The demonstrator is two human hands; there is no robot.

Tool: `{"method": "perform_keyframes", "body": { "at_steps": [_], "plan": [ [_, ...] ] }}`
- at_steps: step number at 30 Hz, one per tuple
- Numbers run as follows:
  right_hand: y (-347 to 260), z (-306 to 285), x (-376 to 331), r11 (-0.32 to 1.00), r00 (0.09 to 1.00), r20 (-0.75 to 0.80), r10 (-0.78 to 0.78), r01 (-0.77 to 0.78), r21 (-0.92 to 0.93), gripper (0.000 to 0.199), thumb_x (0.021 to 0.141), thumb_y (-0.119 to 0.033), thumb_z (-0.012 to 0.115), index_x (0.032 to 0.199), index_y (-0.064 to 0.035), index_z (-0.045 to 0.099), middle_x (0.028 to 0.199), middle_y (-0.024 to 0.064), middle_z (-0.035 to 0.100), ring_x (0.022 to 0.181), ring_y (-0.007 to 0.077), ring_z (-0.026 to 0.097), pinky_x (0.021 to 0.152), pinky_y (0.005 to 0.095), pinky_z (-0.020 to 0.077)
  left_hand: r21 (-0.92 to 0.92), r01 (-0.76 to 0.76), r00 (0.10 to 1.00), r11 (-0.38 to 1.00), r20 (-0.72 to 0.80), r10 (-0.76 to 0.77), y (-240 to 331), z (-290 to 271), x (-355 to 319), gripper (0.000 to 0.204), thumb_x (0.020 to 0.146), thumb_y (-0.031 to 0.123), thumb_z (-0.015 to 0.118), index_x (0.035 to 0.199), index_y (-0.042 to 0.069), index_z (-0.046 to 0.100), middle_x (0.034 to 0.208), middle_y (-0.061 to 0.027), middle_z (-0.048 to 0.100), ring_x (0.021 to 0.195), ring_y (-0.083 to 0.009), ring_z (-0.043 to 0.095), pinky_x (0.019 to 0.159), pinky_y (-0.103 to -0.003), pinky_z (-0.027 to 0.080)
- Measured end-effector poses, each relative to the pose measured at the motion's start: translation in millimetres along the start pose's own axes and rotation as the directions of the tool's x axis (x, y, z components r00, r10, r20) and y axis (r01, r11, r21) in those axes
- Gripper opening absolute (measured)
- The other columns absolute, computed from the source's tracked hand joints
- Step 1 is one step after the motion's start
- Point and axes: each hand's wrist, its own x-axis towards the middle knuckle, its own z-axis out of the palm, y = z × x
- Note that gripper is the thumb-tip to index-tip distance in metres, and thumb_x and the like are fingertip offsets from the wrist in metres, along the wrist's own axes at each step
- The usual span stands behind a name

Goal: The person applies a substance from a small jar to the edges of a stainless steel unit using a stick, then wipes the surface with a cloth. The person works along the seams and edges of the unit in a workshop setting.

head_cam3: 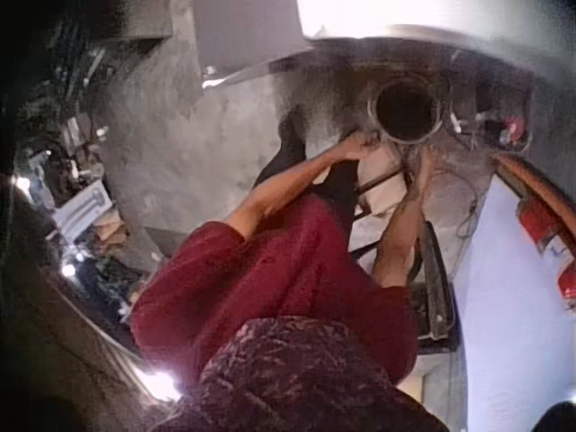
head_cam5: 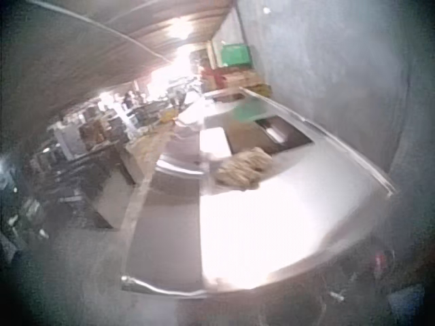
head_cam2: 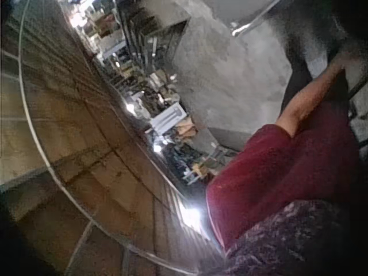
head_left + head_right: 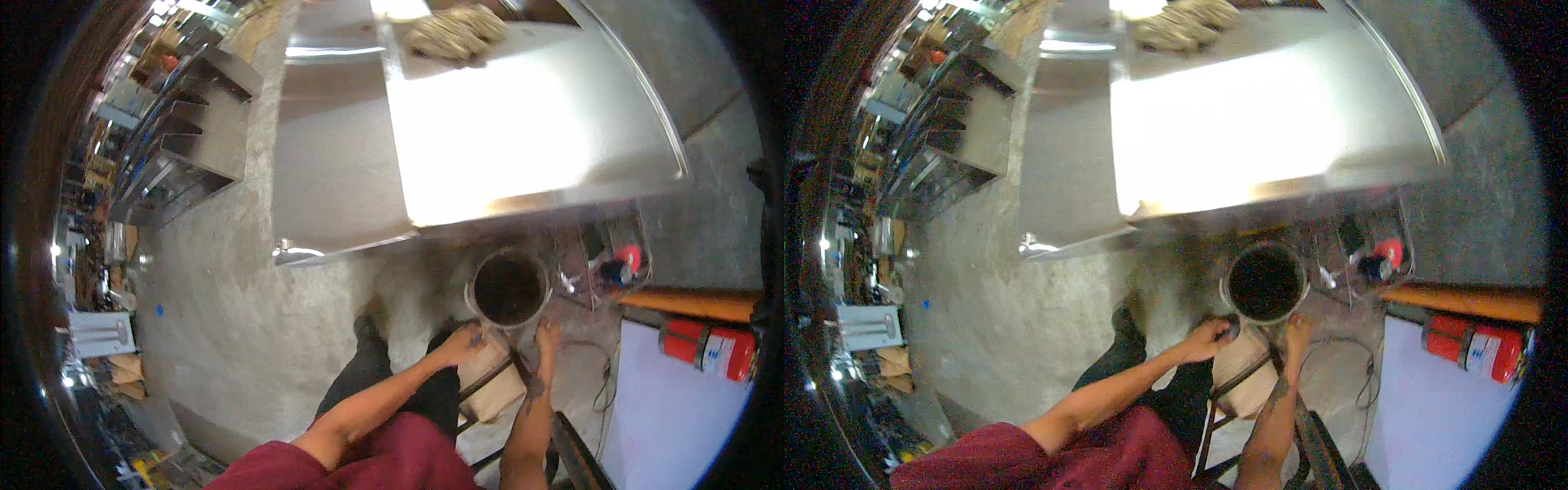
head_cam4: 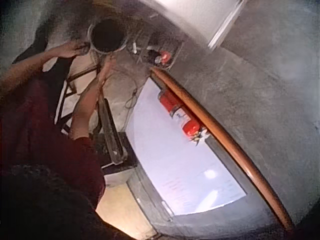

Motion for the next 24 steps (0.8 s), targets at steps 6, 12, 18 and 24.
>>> {"method": "perform_keyframes", "body": {
  "at_steps": [6, 12, 18, 24],
  "plan": [
    [-288.1, 27.4, -104.2, 0.748, 0.771, 0.635, 0.048, -0.449, 0.489, 0.044, 0.114, -0.038, 0.051, 0.139, -0.0044, 0.064, 0.131, 0.0112, 0.066, 0.124, 0.0256, 0.063, 0.11, 0.0392, 0.0484, -0.539, -0.035, 0.977, 0.842, -0.196, -0.085, 60.0, -93.6, -173.1, 0.064, 0.105, 0.039, 0.079, 0.149, 0.001, 0.051, 0.118, -0.0123, 0.07, 0.102, -0.0161, 0.07, 0.09, -0.037, 0.061],
    [-472.9, 43.7, -226.0, 0.68, 0.676, 0.671, -0.305, -0.339, 0.651, 0.037, 0.116, -0.026, 0.056, 0.144, -0.0025, 0.064, 0.127, 0.0101, 0.071, 0.11, 0.0169, 0.067, 0.096, 0.0327, 0.0564, -0.506, -0.225, 0.879, 0.833, -0.475, -0.051, 21.4, -209.7, -353.4, 0.053, 0.107, 0.032, 0.077, 0.143, 0.0, 0.054, 0.111, -0.0094, 0.074, 0.098, -0.0172, 0.073, 0.086, -0.035, 0.063],
    [-596.4, 26.9, -287.2, 0.747, 0.743, 0.555, -0.375, -0.112, 0.655, 0.023, 0.112, -0.024, 0.071, 0.117, -0.0024, 0.069, 0.097, 0.0031, 0.071, 0.086, 0.0088, 0.063, 0.077, 0.0281, 0.0543, -0.246, -0.233, 0.717, 0.941, -0.697, -0.004, 37.2, -273.8, -486.6, 0.037, 0.11, 0.035, 0.074, 0.123, 0.0, 0.069, 0.105, -0.0054, 0.076, 0.093, -0.0124, 0.07, 0.081, -0.029, 0.057],
    [-659.9, 16.5, -305.0, 0.73, 0.762, 0.484, -0.43, -0.021, 0.683, 0.023, 0.111, -0.022, 0.07, 0.101, -0.0022, 0.063, 0.091, 0.0067, 0.071, 0.081, 0.01, 0.061, 0.071, 0.0302, 0.0517, -0.166, -0.446, 0.48, 0.879, -0.874, 0.079, 48.3, -296.8, -530.9, 0.028, 0.11, 0.026, 0.073, 0.118, -0.001, 0.069, 0.106, -0.0056, 0.075, 0.097, -0.0119, 0.069, 0.087, -0.03, 0.056]
  ]
}}
